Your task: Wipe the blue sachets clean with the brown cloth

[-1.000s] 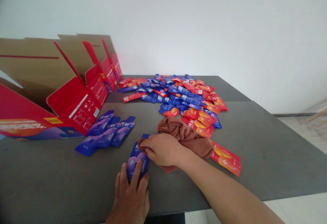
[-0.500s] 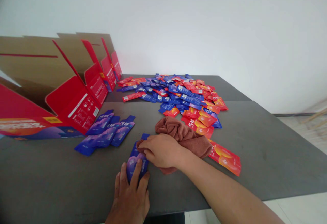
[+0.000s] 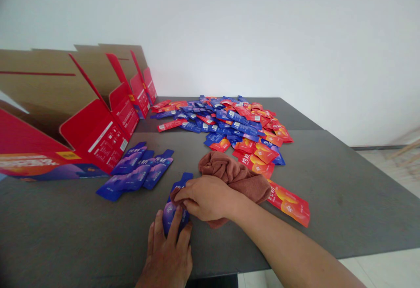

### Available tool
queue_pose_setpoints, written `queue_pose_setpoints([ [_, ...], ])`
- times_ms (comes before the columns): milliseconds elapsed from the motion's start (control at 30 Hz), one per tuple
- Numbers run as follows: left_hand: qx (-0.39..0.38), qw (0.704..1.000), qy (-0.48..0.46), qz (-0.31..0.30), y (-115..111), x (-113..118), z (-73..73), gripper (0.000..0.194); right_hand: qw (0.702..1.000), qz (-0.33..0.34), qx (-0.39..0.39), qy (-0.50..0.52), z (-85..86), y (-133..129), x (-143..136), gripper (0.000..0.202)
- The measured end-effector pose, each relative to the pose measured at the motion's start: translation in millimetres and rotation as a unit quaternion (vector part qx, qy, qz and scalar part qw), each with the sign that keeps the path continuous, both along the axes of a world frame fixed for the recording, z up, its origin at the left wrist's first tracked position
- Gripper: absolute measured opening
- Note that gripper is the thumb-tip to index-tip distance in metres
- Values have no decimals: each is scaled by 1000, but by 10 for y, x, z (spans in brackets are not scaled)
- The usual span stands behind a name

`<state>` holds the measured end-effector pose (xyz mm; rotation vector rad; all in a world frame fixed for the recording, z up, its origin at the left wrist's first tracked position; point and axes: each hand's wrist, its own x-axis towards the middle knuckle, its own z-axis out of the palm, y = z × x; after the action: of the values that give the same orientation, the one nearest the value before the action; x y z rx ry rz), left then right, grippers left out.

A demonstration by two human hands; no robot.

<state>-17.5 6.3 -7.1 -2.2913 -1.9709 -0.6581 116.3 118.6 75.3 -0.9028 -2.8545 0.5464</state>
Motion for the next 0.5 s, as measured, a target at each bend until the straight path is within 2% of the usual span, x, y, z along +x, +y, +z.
queue_pose_setpoints([
  [300, -4, 1000, 12, -8, -1, -14, 24, 29, 995, -87, 27, -30, -24, 38, -5, 27],
  [500, 6, 1000, 1, -7, 2, -6, -7, 35, 1000, -9, -3, 5, 1, -2, 3, 27],
])
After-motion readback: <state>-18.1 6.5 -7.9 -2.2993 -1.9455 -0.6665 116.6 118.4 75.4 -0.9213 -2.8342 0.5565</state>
